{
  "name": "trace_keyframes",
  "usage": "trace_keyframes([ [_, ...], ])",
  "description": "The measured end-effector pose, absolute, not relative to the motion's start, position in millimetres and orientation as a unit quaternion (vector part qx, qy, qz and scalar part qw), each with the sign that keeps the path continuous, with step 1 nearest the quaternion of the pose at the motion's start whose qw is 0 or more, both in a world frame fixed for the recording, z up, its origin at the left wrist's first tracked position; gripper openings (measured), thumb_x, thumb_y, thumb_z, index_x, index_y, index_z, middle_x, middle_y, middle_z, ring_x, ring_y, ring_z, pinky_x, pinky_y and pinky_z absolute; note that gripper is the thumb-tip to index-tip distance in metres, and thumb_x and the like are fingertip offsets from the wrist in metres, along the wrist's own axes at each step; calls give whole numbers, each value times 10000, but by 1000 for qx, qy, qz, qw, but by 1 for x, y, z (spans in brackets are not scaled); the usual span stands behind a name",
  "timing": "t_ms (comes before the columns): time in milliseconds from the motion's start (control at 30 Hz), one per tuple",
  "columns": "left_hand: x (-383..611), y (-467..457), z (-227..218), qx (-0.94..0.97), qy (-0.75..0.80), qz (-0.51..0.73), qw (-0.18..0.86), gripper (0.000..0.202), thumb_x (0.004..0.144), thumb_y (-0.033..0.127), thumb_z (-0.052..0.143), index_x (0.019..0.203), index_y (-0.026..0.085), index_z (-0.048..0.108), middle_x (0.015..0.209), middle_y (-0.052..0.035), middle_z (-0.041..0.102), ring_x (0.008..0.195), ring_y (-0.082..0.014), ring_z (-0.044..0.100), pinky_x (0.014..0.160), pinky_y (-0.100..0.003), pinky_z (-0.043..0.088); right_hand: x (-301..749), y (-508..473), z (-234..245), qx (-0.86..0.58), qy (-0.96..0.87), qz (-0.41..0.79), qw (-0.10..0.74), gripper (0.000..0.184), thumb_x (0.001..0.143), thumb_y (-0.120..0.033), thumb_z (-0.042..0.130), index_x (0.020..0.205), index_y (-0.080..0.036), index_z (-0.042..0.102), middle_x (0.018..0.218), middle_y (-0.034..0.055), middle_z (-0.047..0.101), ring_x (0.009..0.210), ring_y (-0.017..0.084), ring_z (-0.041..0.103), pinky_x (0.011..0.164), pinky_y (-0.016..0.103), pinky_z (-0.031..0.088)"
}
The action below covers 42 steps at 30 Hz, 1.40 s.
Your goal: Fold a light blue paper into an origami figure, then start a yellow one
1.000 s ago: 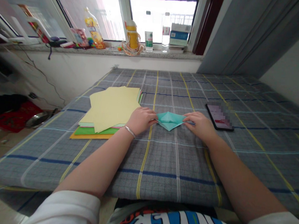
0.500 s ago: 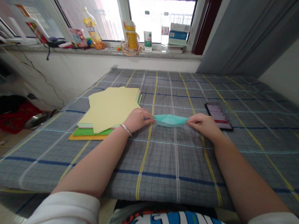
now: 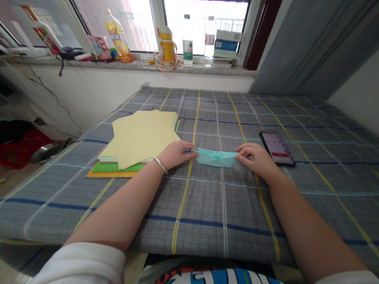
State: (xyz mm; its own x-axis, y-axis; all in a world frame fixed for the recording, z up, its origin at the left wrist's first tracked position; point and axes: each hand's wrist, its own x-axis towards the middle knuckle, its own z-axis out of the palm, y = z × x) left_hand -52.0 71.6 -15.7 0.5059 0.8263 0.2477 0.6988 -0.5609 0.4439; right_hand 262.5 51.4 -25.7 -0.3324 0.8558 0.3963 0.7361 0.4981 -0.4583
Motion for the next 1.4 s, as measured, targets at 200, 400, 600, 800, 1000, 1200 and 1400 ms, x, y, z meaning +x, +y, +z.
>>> trace_keyframes([
  [200,-37,57,-11,886,412,212,5,214,889,378,556,937,211,681,832,-15,714,675,-140,637,630,-237,444,246,39,-9,-402,-878,-91,243,228,850,-389,605,712,-237,705,1097,26,699,1144,249,515,978,421,383],
  [400,-28,49,-15,905,357,217,-81,230,942,362,483,955,226,667,885,-15,727,699,-136,666,587,-230,433,223,19,6,-391,-898,-135,150,225,867,-353,583,1015,-227,695,965,56,728,981,247,580,881,389,371],
  [600,-19,40,-15,920,300,217,-126,265,972,358,426,977,231,659,1078,-16,709,760,-124,682,623,-224,460,208,17,5,-431,-886,-154,71,202,861,-369,580,864,-200,691,834,60,729,814,230,607,787,377,321],
  [800,-12,39,-19,935,273,189,-123,282,976,362,408,947,228,654,1039,-5,718,750,-120,677,621,-221,471,206,30,-8,-466,-874,-118,72,180,866,-347,570,893,-230,705,844,34,730,815,210,632,755,356,300],
  [1000,-13,41,-20,934,280,187,-123,288,976,361,406,945,223,658,991,-21,726,756,-118,673,645,-213,473,207,33,-8,-476,-870,-105,70,167,846,-285,569,832,-259,733,811,24,731,807,196,622,775,358,297],
  [1200,-15,42,-17,938,261,179,-143,217,961,329,450,953,226,641,1029,-2,717,761,-133,667,652,-245,468,202,30,-7,-456,-874,-147,79,230,823,-257,539,694,-208,724,735,49,721,766,200,605,948,398,283],
  [1400,-17,44,-15,939,274,188,-88,257,966,358,430,943,215,642,1009,-17,712,841,-144,665,716,-251,471,199,27,-8,-479,-863,-139,72,191,818,-246,549,738,-219,720,770,44,735,784,204,636,1010,411,287],
])
